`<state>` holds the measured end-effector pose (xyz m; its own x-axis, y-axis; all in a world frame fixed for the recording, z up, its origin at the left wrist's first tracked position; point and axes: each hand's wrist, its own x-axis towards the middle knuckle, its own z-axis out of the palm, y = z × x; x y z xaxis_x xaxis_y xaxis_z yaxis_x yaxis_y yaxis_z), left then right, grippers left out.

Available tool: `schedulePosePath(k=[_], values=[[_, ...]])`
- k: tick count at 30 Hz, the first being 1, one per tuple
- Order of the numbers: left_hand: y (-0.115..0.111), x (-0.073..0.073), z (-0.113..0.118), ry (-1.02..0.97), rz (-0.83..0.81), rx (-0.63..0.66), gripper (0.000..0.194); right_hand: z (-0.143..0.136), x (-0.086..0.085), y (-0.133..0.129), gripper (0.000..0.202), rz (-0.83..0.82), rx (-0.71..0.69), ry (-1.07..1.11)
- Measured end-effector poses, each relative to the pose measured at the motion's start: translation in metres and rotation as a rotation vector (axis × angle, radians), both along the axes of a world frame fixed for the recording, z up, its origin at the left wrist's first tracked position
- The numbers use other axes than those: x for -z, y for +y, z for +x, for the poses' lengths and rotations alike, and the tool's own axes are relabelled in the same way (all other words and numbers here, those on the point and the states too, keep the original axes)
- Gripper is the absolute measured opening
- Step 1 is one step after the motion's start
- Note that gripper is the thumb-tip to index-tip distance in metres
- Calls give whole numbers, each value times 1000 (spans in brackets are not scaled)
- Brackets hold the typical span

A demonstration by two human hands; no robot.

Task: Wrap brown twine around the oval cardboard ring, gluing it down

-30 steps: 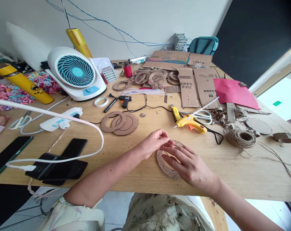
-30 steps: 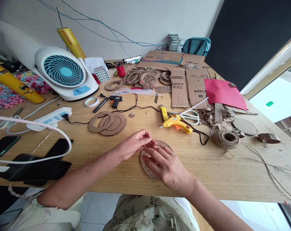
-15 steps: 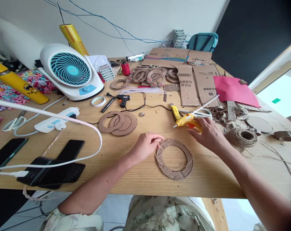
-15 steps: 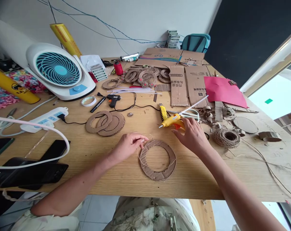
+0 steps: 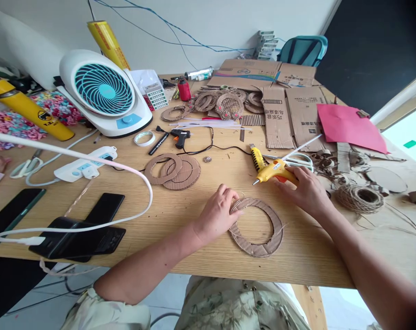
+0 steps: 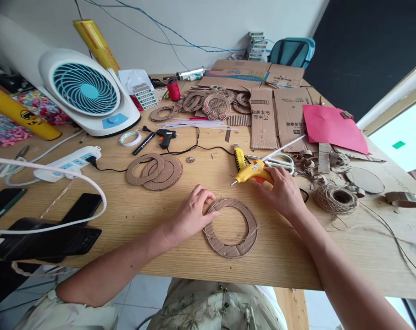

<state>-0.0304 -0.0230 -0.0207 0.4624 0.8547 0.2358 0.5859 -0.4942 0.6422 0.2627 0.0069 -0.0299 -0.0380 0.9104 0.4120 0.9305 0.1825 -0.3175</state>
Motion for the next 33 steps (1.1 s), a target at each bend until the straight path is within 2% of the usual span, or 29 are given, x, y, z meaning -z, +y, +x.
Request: schedulePosePath(k=[2, 6, 10, 16, 33], values=[[-3, 2, 3, 5, -17, -28, 45, -4, -8, -8, 53, 57, -11, -46], [-4, 5, 5, -47, -64, -46, 54, -9, -20, -21, 48, 197, -96, -192], [-3, 7, 5, -84, -65, -57, 57, -15, -26, -29, 45, 317, -170, -337], [-3, 7, 5, -101, -76, -59, 56, -27, -31, -33, 43, 408, -148, -510], [-3, 7, 6, -90, -88, -62, 54, -35, -39, -39, 43, 492, -229, -569]])
